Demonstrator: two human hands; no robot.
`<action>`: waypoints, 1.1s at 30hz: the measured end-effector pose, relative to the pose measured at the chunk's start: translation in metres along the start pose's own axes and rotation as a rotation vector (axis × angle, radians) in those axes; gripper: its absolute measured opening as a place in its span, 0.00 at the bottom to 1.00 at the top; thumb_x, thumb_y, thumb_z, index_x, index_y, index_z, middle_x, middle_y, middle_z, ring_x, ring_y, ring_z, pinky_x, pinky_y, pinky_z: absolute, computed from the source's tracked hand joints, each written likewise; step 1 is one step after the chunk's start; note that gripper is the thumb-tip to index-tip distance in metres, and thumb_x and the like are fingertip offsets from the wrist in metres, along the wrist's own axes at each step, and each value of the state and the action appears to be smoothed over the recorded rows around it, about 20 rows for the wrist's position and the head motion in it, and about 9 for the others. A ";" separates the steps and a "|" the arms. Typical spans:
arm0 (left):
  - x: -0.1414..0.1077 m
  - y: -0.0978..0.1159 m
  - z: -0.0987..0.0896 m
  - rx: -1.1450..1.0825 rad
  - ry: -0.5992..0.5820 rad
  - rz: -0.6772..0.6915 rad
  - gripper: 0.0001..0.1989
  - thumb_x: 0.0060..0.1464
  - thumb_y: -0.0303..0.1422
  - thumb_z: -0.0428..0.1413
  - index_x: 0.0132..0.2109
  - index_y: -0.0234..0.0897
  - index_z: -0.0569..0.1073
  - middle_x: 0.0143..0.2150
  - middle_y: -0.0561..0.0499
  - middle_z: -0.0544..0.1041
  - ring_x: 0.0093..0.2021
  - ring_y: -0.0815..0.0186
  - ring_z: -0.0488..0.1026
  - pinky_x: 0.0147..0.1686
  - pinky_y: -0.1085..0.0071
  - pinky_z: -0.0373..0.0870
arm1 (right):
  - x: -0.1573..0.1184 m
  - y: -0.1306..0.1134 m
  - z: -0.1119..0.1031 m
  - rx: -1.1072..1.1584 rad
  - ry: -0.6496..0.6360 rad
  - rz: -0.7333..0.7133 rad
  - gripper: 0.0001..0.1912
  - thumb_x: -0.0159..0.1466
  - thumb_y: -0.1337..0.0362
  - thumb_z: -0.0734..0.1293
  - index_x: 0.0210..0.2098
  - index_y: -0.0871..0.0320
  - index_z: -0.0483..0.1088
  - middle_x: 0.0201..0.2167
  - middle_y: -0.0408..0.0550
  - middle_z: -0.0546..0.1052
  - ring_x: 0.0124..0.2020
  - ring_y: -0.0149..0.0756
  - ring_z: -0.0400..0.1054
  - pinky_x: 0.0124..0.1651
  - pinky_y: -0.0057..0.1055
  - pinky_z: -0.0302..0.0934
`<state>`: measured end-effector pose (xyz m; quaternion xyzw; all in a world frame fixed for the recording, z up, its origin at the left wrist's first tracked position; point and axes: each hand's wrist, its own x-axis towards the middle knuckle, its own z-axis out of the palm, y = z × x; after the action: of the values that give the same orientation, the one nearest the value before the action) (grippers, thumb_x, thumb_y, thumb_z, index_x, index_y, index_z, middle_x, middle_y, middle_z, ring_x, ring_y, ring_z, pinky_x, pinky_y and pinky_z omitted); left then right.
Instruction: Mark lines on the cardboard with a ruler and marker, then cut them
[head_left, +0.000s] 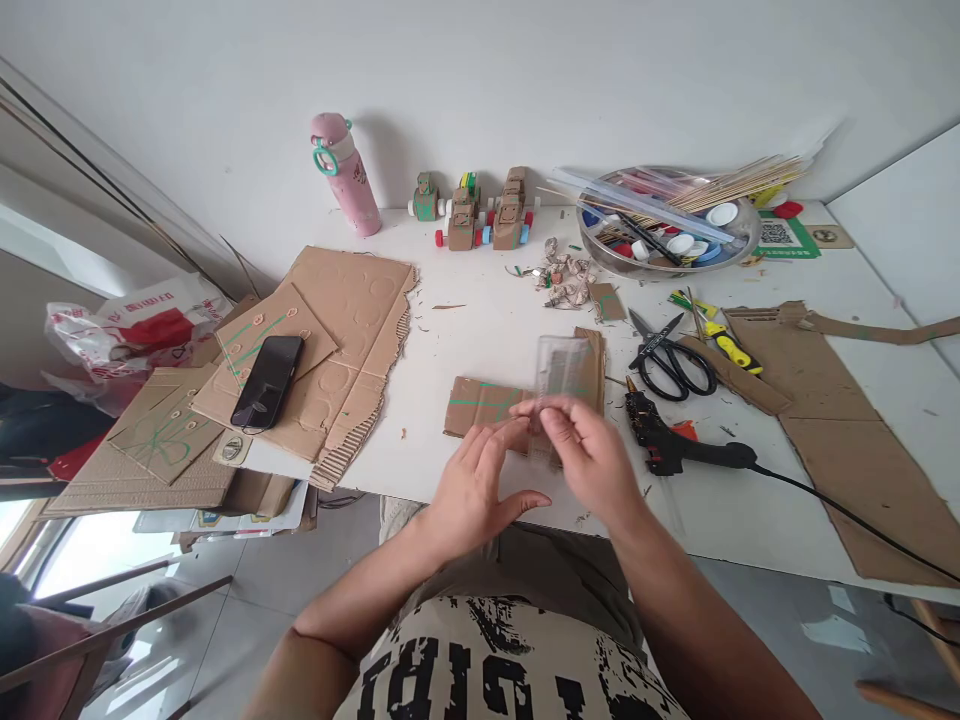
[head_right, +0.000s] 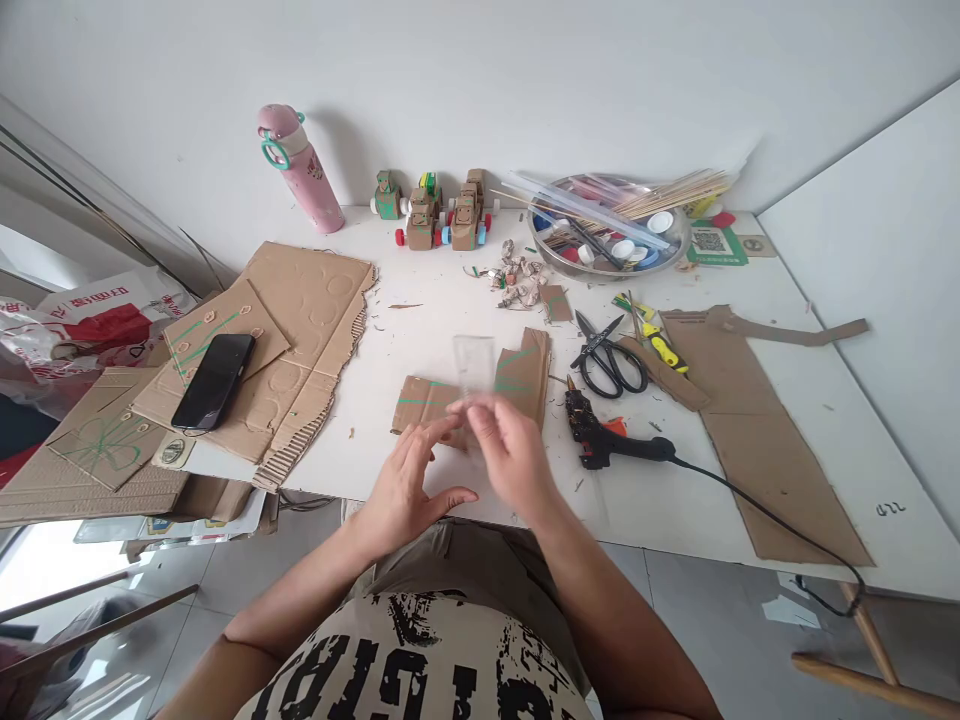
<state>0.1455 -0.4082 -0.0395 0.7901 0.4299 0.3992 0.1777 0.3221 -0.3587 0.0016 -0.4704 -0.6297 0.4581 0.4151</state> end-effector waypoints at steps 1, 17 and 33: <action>0.001 -0.005 -0.001 0.023 -0.025 0.008 0.29 0.69 0.38 0.60 0.72 0.40 0.63 0.61 0.37 0.81 0.54 0.53 0.81 0.49 0.57 0.81 | 0.005 0.000 -0.007 -0.011 -0.001 0.010 0.30 0.70 0.31 0.63 0.39 0.51 0.77 0.35 0.51 0.85 0.37 0.46 0.82 0.45 0.43 0.78; -0.007 -0.045 -0.019 0.431 -0.101 -0.015 0.12 0.66 0.31 0.61 0.56 0.40 0.78 0.61 0.38 0.82 0.60 0.50 0.81 0.54 0.50 0.86 | 0.039 -0.013 -0.004 -1.148 -0.397 0.096 0.19 0.72 0.68 0.68 0.62 0.53 0.75 0.36 0.52 0.84 0.37 0.49 0.81 0.31 0.33 0.60; 0.080 -0.070 -0.051 0.472 -0.480 -0.295 0.09 0.67 0.23 0.55 0.43 0.36 0.81 0.45 0.45 0.81 0.41 0.61 0.83 0.41 0.67 0.80 | 0.047 0.031 -0.005 -0.983 -0.221 0.037 0.08 0.73 0.64 0.61 0.45 0.56 0.73 0.34 0.54 0.81 0.31 0.45 0.76 0.25 0.31 0.49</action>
<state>0.0929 -0.3057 -0.0130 0.8100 0.5655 0.0627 0.1421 0.3236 -0.3079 -0.0229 -0.5699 -0.8029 0.1615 0.0671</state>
